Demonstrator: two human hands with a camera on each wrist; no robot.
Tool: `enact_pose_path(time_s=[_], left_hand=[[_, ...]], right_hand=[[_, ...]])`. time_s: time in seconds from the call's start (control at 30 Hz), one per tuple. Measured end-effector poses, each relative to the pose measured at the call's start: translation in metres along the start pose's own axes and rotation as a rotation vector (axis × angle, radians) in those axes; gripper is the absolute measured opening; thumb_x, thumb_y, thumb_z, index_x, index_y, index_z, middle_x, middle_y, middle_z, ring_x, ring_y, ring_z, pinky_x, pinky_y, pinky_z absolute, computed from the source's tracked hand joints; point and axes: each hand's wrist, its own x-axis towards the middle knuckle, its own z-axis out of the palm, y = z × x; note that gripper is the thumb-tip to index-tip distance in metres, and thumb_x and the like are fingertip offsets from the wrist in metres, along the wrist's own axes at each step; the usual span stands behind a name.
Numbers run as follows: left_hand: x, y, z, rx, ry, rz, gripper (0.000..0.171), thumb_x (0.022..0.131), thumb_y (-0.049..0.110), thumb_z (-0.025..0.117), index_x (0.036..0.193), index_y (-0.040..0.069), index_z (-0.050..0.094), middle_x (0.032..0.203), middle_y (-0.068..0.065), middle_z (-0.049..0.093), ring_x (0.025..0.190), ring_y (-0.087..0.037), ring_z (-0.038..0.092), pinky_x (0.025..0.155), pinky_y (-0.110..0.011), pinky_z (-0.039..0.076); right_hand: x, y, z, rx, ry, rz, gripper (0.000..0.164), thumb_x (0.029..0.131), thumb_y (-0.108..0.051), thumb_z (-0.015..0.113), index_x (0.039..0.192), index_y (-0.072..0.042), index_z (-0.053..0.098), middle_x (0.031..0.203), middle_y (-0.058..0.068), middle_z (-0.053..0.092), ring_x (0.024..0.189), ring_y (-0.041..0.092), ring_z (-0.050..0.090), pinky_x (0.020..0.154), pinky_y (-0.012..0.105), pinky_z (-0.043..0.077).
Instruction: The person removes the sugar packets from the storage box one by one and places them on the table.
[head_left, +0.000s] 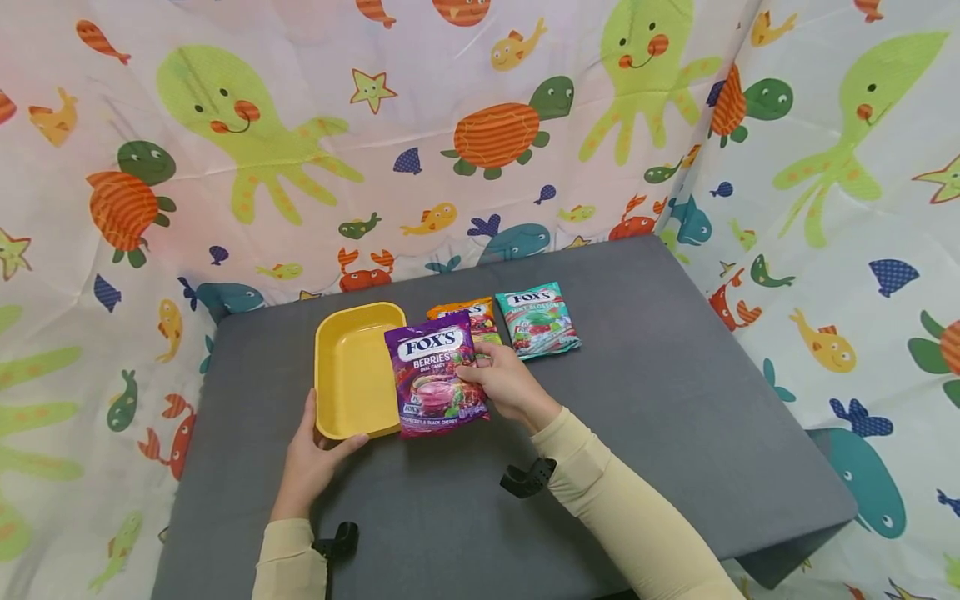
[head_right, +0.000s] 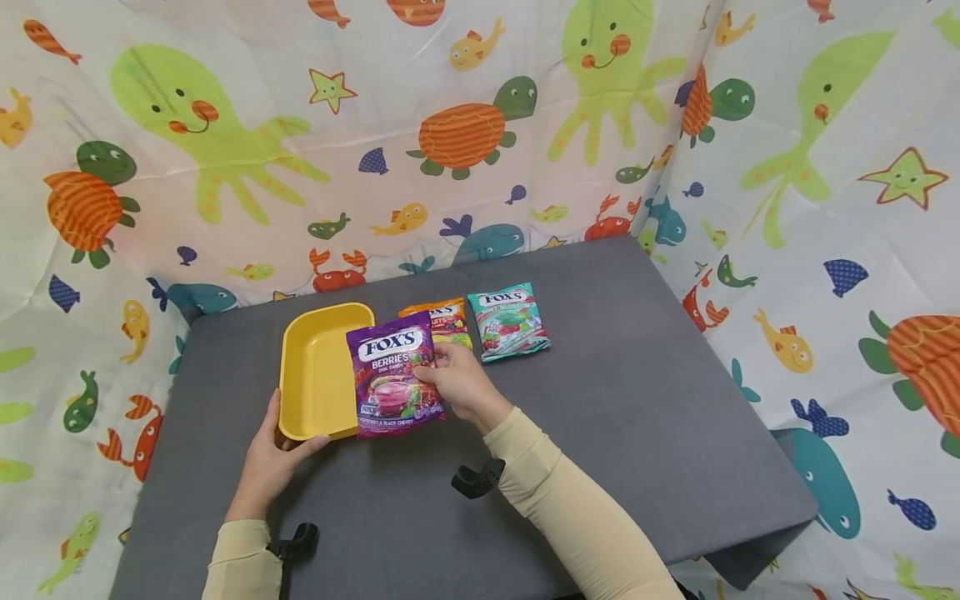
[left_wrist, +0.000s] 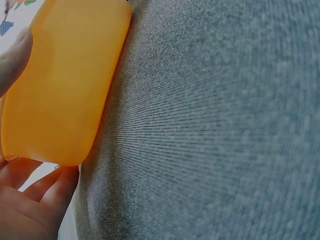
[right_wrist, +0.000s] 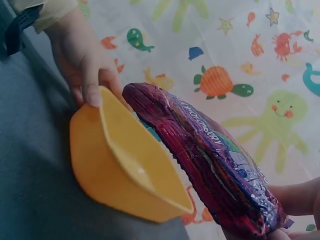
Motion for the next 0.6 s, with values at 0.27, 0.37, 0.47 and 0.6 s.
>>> enact_pose_path(time_s=[0.27,0.37,0.47,0.6], left_hand=[[-0.001,0.000,-0.002,0.001,-0.021,0.004,0.118,0.080,0.046,0.084,0.157,0.048,-0.005,0.170,0.006,0.010,0.154,-0.028,0.026,0.120,-0.051,0.030],[0.000,0.000,-0.002,0.000,-0.028,0.011,0.120,0.079,0.044,0.085,0.157,0.048,-0.005,0.169,0.008,0.009,0.154,-0.028,0.025,0.120,-0.051,0.029],[0.000,0.000,-0.003,-0.002,-0.035,0.012,0.120,0.079,0.043,0.086,0.157,0.048,-0.006,0.169,0.009,0.007,0.154,-0.027,0.024,0.120,-0.051,0.029],[0.000,0.000,-0.003,-0.007,-0.037,0.015,0.120,0.079,0.042,0.086,0.156,0.049,-0.006,0.169,0.009,0.008,0.154,-0.026,0.025,0.120,-0.049,0.030]], right_hand=[[-0.015,0.017,-0.017,0.028,0.002,0.022,0.048,0.102,-0.008,0.058,0.147,0.000,0.042,0.128,0.021,0.064,0.102,0.023,0.070,0.089,0.042,0.060],[-0.019,0.024,-0.022,0.036,0.014,0.035,0.049,0.102,-0.008,0.059,0.147,0.000,0.042,0.126,0.021,0.064,0.101,0.023,0.071,0.089,0.043,0.061],[-0.022,0.031,-0.028,0.031,0.023,0.050,0.050,0.102,-0.009,0.059,0.148,0.001,0.041,0.126,0.021,0.065,0.100,0.024,0.071,0.088,0.043,0.061],[-0.023,0.042,-0.034,0.030,0.028,0.068,0.050,0.102,-0.009,0.059,0.148,0.002,0.041,0.125,0.022,0.066,0.100,0.024,0.072,0.087,0.043,0.061]])
